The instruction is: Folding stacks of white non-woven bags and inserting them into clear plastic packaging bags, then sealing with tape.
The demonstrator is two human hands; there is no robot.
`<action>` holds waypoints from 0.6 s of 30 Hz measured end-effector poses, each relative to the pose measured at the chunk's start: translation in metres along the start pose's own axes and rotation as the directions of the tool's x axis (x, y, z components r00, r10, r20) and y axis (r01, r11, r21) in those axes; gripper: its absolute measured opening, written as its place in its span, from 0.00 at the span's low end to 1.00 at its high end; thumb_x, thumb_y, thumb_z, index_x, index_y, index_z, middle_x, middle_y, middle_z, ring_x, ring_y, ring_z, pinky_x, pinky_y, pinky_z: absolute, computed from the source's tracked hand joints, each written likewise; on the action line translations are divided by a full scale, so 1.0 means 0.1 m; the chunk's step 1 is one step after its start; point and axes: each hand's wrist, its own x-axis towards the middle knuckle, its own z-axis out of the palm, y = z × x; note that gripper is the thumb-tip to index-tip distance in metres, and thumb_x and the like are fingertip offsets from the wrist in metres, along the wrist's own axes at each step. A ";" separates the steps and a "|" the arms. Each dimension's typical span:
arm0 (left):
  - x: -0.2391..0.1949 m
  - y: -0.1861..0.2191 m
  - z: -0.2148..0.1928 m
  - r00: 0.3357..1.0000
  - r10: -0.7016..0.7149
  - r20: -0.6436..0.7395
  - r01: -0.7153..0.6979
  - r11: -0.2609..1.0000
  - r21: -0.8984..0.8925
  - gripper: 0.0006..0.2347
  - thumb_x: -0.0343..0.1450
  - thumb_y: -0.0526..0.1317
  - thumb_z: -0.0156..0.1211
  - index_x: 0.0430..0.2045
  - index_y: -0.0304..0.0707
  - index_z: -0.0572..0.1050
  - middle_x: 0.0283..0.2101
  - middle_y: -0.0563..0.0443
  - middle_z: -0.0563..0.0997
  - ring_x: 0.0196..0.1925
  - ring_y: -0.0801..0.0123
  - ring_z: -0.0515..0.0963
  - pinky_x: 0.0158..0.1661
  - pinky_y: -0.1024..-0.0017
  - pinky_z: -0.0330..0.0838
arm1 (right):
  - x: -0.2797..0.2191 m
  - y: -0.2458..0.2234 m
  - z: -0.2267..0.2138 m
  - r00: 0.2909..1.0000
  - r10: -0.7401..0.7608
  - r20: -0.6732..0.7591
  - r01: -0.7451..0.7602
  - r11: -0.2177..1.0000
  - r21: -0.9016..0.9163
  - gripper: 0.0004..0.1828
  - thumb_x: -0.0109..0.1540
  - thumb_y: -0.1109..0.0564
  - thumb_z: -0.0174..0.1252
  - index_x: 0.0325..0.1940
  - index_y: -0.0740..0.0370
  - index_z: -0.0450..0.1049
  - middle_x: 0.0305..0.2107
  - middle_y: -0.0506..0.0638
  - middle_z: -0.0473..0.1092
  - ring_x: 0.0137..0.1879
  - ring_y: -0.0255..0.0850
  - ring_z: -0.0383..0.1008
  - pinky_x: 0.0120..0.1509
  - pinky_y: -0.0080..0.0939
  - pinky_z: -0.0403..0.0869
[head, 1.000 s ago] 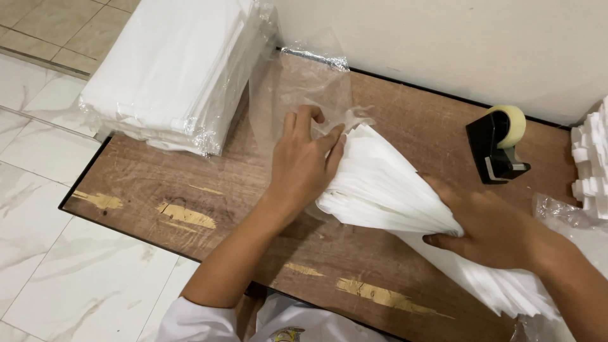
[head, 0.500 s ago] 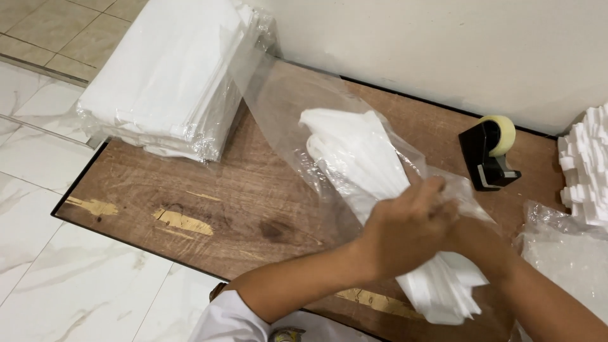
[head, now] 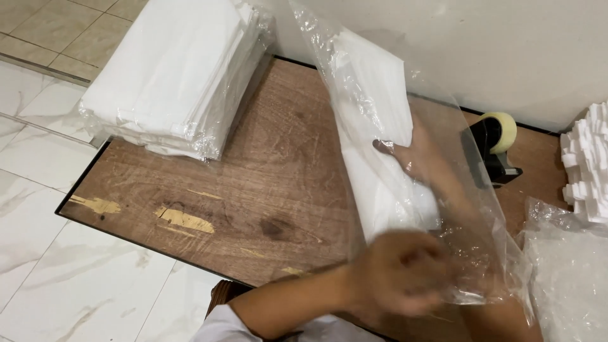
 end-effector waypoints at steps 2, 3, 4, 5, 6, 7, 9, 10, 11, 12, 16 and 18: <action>-0.18 -0.35 -0.27 0.840 -0.176 -0.513 0.293 0.943 0.157 0.06 0.63 0.35 0.57 0.30 0.37 0.72 0.34 0.48 0.65 0.33 0.61 0.67 0.35 0.66 0.66 | -0.03 -0.14 -0.06 1.000 -0.022 0.021 0.024 0.998 -0.064 0.47 0.52 0.47 0.65 0.67 0.67 0.52 0.57 0.70 0.60 0.64 0.64 0.59 0.66 0.62 0.60; -0.24 -0.51 -0.33 0.840 -0.180 -0.512 0.297 0.942 0.155 0.06 0.63 0.35 0.57 0.30 0.37 0.72 0.34 0.48 0.65 0.33 0.61 0.67 0.35 0.66 0.66 | 0.02 -0.10 -0.05 1.000 -0.018 0.022 0.019 0.998 -0.063 0.47 0.52 0.47 0.65 0.67 0.67 0.52 0.57 0.70 0.60 0.64 0.64 0.59 0.66 0.62 0.60; -0.31 -0.68 -0.40 0.643 -0.508 -0.572 0.557 0.824 -0.106 0.12 0.68 0.37 0.52 0.43 0.38 0.62 0.43 0.47 0.59 0.43 0.61 0.62 0.41 0.66 0.64 | 0.07 -0.07 -0.03 0.998 -0.054 0.014 0.055 0.997 -0.049 0.47 0.52 0.47 0.66 0.67 0.68 0.52 0.57 0.71 0.59 0.64 0.66 0.58 0.66 0.63 0.59; -0.38 -0.83 -0.46 0.357 -0.768 -0.531 0.720 0.589 -0.367 0.19 0.72 0.38 0.46 0.56 0.39 0.51 0.52 0.46 0.54 0.53 0.61 0.56 0.47 0.67 0.61 | 0.12 -0.04 -0.01 0.996 -0.092 0.011 0.093 0.995 -0.037 0.47 0.52 0.47 0.67 0.66 0.69 0.53 0.57 0.72 0.59 0.64 0.67 0.57 0.65 0.65 0.59; -0.34 -0.76 -0.44 0.351 -0.770 -0.533 0.723 0.585 -0.368 0.19 0.72 0.38 0.46 0.56 0.39 0.51 0.52 0.46 0.54 0.53 0.61 0.56 0.47 0.67 0.61 | 0.15 0.09 0.02 0.996 -0.090 0.017 0.090 0.995 -0.037 0.47 0.52 0.47 0.67 0.66 0.69 0.53 0.57 0.72 0.59 0.64 0.67 0.57 0.65 0.65 0.59; -0.28 -0.71 -0.45 0.208 -0.919 -0.334 0.773 0.364 -0.520 0.26 0.72 0.49 0.43 0.61 0.38 0.45 0.59 0.39 0.48 0.62 0.52 0.50 0.56 0.58 0.51 | 0.22 0.19 0.05 0.999 -0.005 0.044 0.007 0.998 -0.057 0.48 0.52 0.45 0.65 0.69 0.63 0.49 0.58 0.70 0.58 0.65 0.64 0.57 0.67 0.62 0.58; -0.21 -0.65 -0.43 0.058 -0.993 -0.102 0.783 0.109 -0.612 0.35 0.71 0.60 0.40 0.65 0.38 0.38 0.67 0.32 0.43 0.70 0.43 0.43 0.65 0.50 0.41 | 0.33 0.21 0.07 0.995 0.079 0.068 -0.074 0.994 -0.077 0.50 0.53 0.44 0.63 0.71 0.58 0.45 0.59 0.68 0.58 0.67 0.61 0.56 0.69 0.60 0.57; -0.21 -0.64 -0.39 0.080 -0.996 -0.047 0.794 0.092 -0.601 0.35 0.71 0.59 0.40 0.66 0.38 0.37 0.67 0.31 0.44 0.70 0.44 0.45 0.65 0.51 0.43 | 0.37 0.13 0.07 0.996 0.072 0.050 -0.066 0.991 -0.120 0.53 0.52 0.42 0.62 0.72 0.60 0.40 0.62 0.69 0.53 0.69 0.60 0.52 0.71 0.60 0.54; -0.22 -0.61 -0.33 0.094 -0.995 0.012 0.804 0.069 -0.591 0.35 0.71 0.58 0.41 0.66 0.39 0.37 0.67 0.29 0.45 0.70 0.44 0.47 0.66 0.52 0.44 | 0.40 0.07 0.06 0.997 0.071 0.036 -0.064 0.984 -0.166 0.57 0.51 0.40 0.60 0.72 0.62 0.35 0.66 0.70 0.47 0.71 0.60 0.48 0.73 0.60 0.51; -0.21 -0.60 -0.36 0.089 -0.996 0.015 0.804 0.063 -0.592 0.35 0.71 0.58 0.41 0.66 0.39 0.37 0.67 0.29 0.45 0.70 0.44 0.47 0.66 0.52 0.44 | 0.51 0.20 0.14 0.996 0.076 0.039 -0.069 0.984 -0.167 0.57 0.51 0.40 0.60 0.72 0.62 0.35 0.66 0.70 0.47 0.71 0.60 0.48 0.73 0.60 0.51; -0.13 -0.57 -0.44 0.127 -0.986 0.104 0.809 0.042 -0.586 0.37 0.71 0.61 0.38 0.67 0.40 0.32 0.69 0.31 0.36 0.71 0.43 0.41 0.65 0.48 0.43 | 0.79 0.36 0.32 0.992 0.128 0.013 -0.115 0.927 -0.357 0.52 0.59 0.45 0.58 0.74 0.49 0.29 0.62 0.74 0.52 0.67 0.64 0.55 0.68 0.62 0.60; -0.28 -0.68 -0.39 0.100 -0.984 0.146 0.766 -0.017 -0.642 0.36 0.71 0.61 0.36 0.67 0.43 0.30 0.69 0.30 0.36 0.71 0.42 0.42 0.64 0.45 0.47 | 0.75 0.27 0.32 0.987 0.158 0.012 -0.143 0.922 -0.359 0.52 0.58 0.44 0.58 0.74 0.46 0.29 0.60 0.74 0.53 0.66 0.65 0.57 0.66 0.62 0.62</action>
